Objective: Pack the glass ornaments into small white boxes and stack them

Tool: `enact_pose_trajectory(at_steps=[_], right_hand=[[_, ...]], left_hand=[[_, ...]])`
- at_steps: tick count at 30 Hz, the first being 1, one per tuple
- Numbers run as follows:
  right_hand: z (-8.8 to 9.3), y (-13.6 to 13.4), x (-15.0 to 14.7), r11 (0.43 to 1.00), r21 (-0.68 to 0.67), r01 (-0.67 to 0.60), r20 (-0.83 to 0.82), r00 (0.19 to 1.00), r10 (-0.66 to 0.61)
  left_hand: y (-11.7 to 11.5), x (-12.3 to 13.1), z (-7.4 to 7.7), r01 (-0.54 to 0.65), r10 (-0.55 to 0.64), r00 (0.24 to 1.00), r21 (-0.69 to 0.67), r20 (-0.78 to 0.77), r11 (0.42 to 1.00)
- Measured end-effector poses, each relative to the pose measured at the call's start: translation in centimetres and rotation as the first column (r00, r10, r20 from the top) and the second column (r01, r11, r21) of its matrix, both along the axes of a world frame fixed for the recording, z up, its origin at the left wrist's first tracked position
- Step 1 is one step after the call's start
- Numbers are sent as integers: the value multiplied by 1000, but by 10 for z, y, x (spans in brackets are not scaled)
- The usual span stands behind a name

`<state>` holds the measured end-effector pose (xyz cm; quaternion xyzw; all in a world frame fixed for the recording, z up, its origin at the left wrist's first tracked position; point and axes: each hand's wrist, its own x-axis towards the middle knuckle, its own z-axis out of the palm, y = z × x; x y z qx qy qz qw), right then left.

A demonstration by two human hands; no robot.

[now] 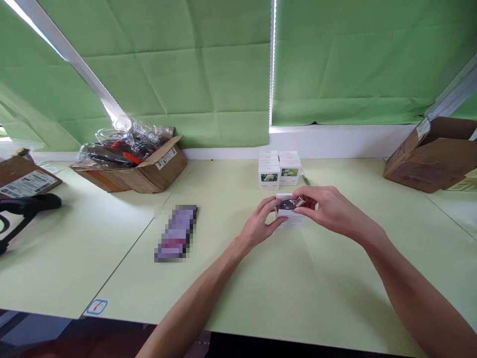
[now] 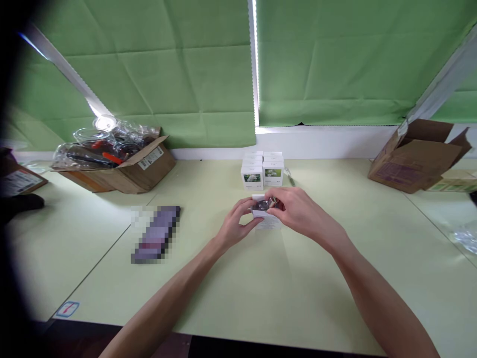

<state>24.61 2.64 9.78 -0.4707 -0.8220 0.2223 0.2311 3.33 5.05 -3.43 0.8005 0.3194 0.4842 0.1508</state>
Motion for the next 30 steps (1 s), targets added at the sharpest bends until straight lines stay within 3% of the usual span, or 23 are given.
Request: enact_pose_trajectory(at_steps=[7, 16, 22, 27, 30], right_hand=[[3, 6, 0, 997, -69, 25, 40, 999, -22], [28, 26, -21, 985, -170, 32, 330, 944, 27], [41, 21, -42, 983, -157, 91, 545, 839, 9], [31, 21, -48, 971, -229, 62, 604, 792, 92], [20, 24, -45, 978, -202, 52, 591, 803, 79]], left_hand=[[0, 1, 2, -15, 15, 1000, 32, -9, 999], [2, 4, -1, -9, 9, 999, -10, 43, 1000], [2, 3, -2, -4, 6, 999, -31, 44, 1000], [2, 3, -2, -8, 10, 999, -38, 31, 999], [2, 3, -3, -12, 13, 999, -50, 33, 999]])
